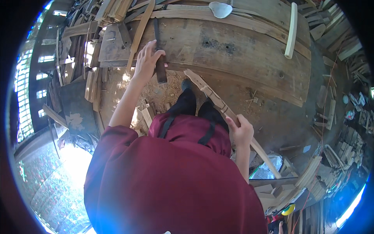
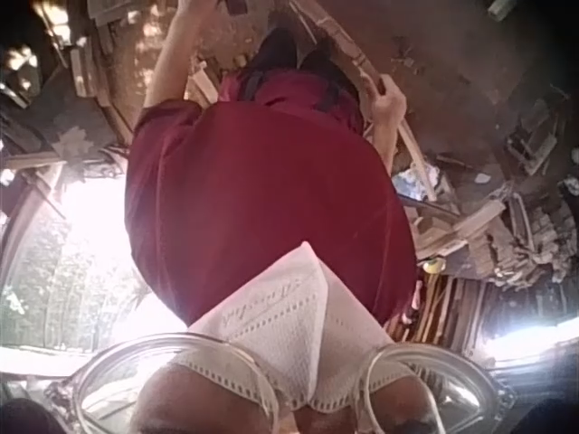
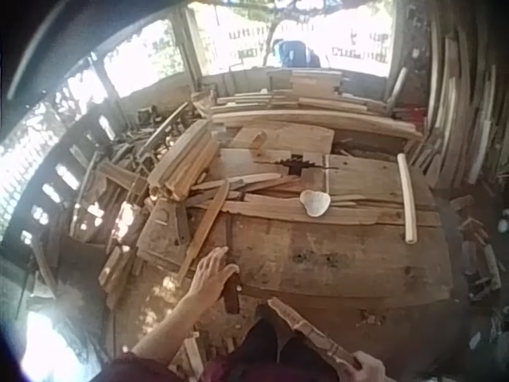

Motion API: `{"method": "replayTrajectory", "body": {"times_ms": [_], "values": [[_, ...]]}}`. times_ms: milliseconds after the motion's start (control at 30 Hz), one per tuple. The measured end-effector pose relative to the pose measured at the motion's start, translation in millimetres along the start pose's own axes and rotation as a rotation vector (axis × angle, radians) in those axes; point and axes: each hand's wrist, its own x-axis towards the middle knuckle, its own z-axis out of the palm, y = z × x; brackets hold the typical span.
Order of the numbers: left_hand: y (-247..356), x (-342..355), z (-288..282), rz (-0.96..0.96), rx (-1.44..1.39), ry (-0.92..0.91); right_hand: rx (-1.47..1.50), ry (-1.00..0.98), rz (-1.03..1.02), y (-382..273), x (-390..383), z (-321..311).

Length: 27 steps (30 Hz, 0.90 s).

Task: Carve a piece of wood using a handheld chisel.

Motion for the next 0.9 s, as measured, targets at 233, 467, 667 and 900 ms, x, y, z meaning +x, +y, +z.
{"method": "replayTrajectory", "body": {"times_ms": [233, 467, 667, 900], "values": [[41.8, -8.3, -19.9, -0.009, -0.298, 0.331, 0.022, 0.298, -0.214, -44.6, 74.0, 2.4], [73.5, -14.1, -53.7, -0.586, -1.071, 0.121, -0.152, 0.128, -0.091, -48.7, 110.8, 21.4], [62.1, -55.5, -51.1, -0.641, -1.971, 0.291, 0.495, -0.349, 0.188, -48.0, 100.9, 20.0], [67.0, -64.5, -60.0, -1.206, -1.334, -0.218, 0.713, -0.748, 0.201, -56.7, 115.6, 3.3]]}}
